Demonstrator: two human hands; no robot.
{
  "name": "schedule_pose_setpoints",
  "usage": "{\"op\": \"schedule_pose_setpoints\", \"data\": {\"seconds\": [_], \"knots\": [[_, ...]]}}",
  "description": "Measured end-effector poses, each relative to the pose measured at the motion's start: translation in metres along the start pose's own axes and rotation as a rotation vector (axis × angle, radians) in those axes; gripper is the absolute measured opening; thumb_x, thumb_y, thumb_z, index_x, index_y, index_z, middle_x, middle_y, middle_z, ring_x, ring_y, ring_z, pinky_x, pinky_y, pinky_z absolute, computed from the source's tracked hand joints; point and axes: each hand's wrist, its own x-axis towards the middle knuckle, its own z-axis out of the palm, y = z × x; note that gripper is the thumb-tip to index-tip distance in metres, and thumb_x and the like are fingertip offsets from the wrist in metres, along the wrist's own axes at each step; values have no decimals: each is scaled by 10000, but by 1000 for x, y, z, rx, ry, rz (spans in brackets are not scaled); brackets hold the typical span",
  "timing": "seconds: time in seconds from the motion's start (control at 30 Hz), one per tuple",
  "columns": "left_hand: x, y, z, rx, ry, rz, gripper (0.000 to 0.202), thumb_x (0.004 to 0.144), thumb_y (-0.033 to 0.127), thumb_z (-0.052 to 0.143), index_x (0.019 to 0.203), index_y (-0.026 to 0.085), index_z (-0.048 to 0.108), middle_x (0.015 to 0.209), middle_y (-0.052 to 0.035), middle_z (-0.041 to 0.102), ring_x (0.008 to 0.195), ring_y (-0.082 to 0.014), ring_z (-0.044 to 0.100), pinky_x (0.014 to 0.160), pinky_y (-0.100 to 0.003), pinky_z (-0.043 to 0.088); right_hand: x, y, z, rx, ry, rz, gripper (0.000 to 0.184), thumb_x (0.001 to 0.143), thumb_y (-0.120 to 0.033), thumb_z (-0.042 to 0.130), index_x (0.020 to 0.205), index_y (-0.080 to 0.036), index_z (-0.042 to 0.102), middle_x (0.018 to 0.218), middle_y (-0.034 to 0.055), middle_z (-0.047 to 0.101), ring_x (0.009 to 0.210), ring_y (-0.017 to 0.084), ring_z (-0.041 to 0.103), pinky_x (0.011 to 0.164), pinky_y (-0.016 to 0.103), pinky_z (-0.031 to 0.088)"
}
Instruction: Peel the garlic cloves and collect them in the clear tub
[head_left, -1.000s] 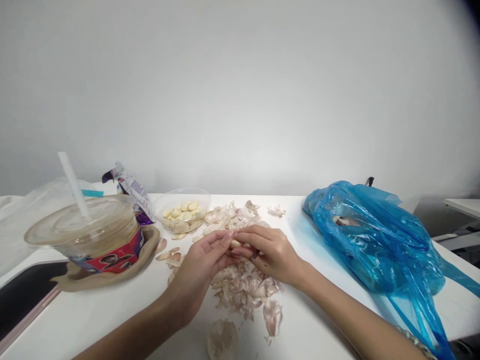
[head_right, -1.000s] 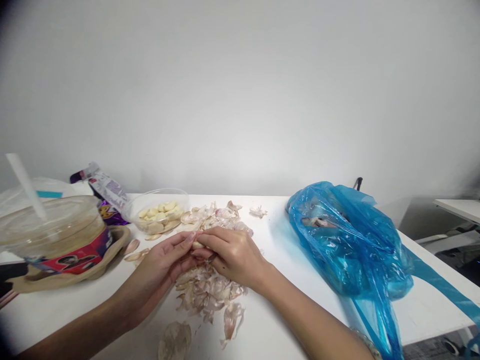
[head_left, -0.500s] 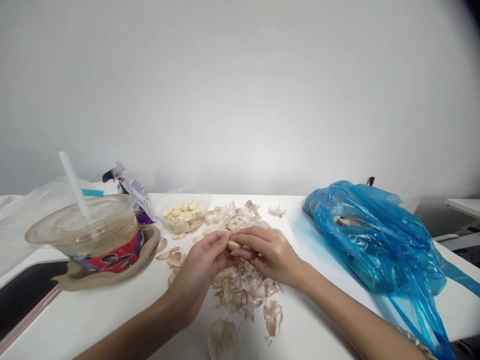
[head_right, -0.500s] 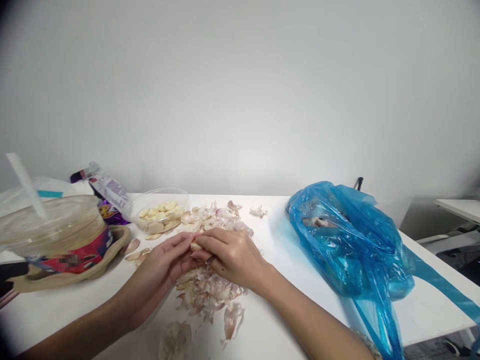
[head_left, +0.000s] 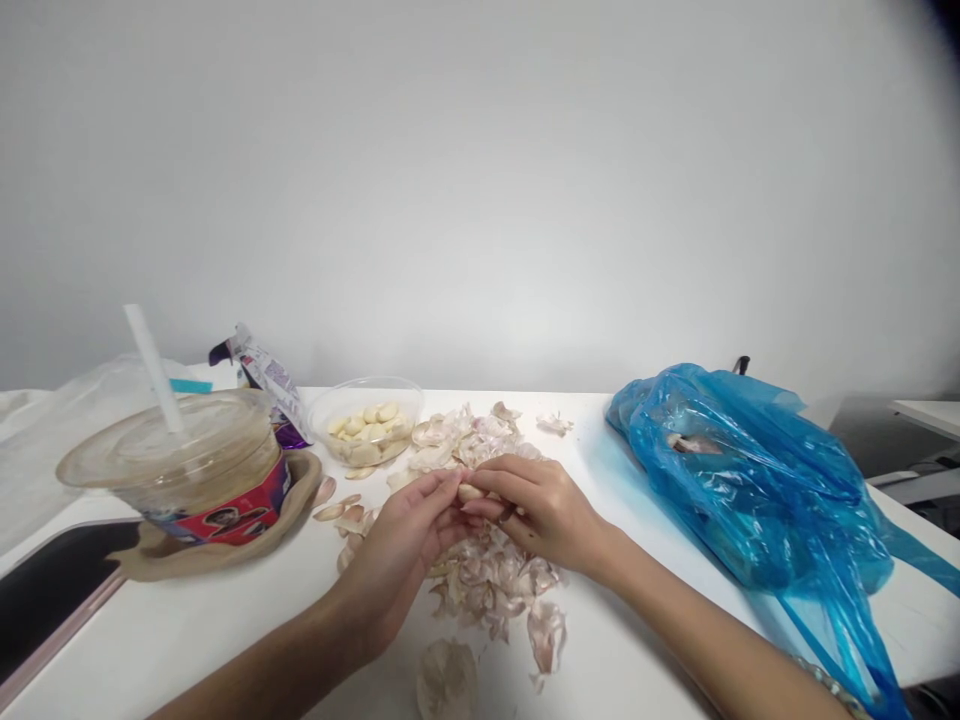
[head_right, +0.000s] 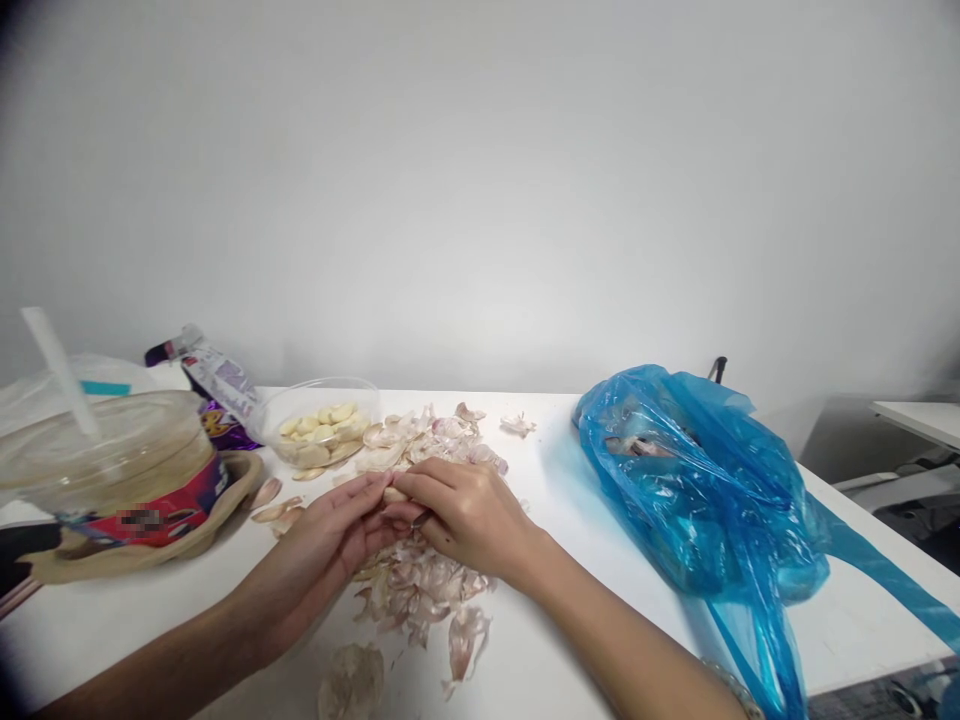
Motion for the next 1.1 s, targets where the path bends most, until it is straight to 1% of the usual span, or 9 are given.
{"op": "schedule_pose_setpoints", "data": {"seconds": [0.1, 0.3, 0.47, 0.6, 0.77, 0.9, 1.1], "knots": [[1, 0, 0, 10, -6, 1, 173, 823, 295, 488, 863, 178, 608, 844, -52, 642, 800, -151, 575, 804, -286, 461, 0, 0, 0, 1, 1, -1, 216, 856, -154, 455, 1054, -168, 540, 929, 72, 627, 777, 146, 596, 637, 258, 501], [-1, 1, 1, 4, 14, -21, 156, 826, 283, 487, 856, 176, 596, 838, -45, 639, 787, -147, 574, 797, -295, 465, 0, 1, 0, -12, 0, -9, 188, 872, -200, 449, 1027, -163, 549, 914, 74, 628, 776, 145, 599, 639, 253, 499], [-2, 1, 2, -16, -18, -26, 149, 827, 286, 486, 829, 176, 586, 789, -33, 640, 759, -138, 575, 756, -268, 471, -1, -2, -1, -38, -17, -18, 187, 877, -213, 449, 1027, -161, 549, 922, 78, 626, 775, 146, 599, 632, 249, 497], [-1, 0, 1, -10, -20, -15, 157, 831, 281, 478, 823, 172, 591, 781, -27, 635, 749, -131, 574, 762, -267, 472, -1, -2, -1, -40, -18, -22, 205, 882, -216, 442, 1053, -157, 538, 939, 81, 623, 792, 151, 599, 643, 256, 502], [1, 2, 1, 9, -14, 16, 142, 821, 264, 501, 821, 160, 597, 774, -23, 632, 749, -117, 572, 778, -250, 467, -1, 1, 0, -30, -10, -20, 221, 864, -167, 457, 1074, -156, 523, 967, 76, 615, 819, 147, 595, 666, 257, 505], [-1, 5, 4, 58, 2, 27, 134, 809, 263, 525, 859, 151, 579, 774, -36, 640, 777, -129, 578, 804, -263, 457, -2, 2, 0, -17, 5, -27, 249, 837, -108, 458, 1072, -166, 516, 973, 71, 614, 826, 143, 591, 655, 248, 509], [-1, 4, 3, 78, -2, 67, 138, 800, 266, 536, 841, 151, 601, 765, -38, 639, 763, -130, 580, 788, -258, 465, -2, 2, 0, -23, 27, -43, 228, 856, -142, 453, 1073, -176, 516, 994, 78, 616, 844, 147, 599, 667, 253, 516]]}}
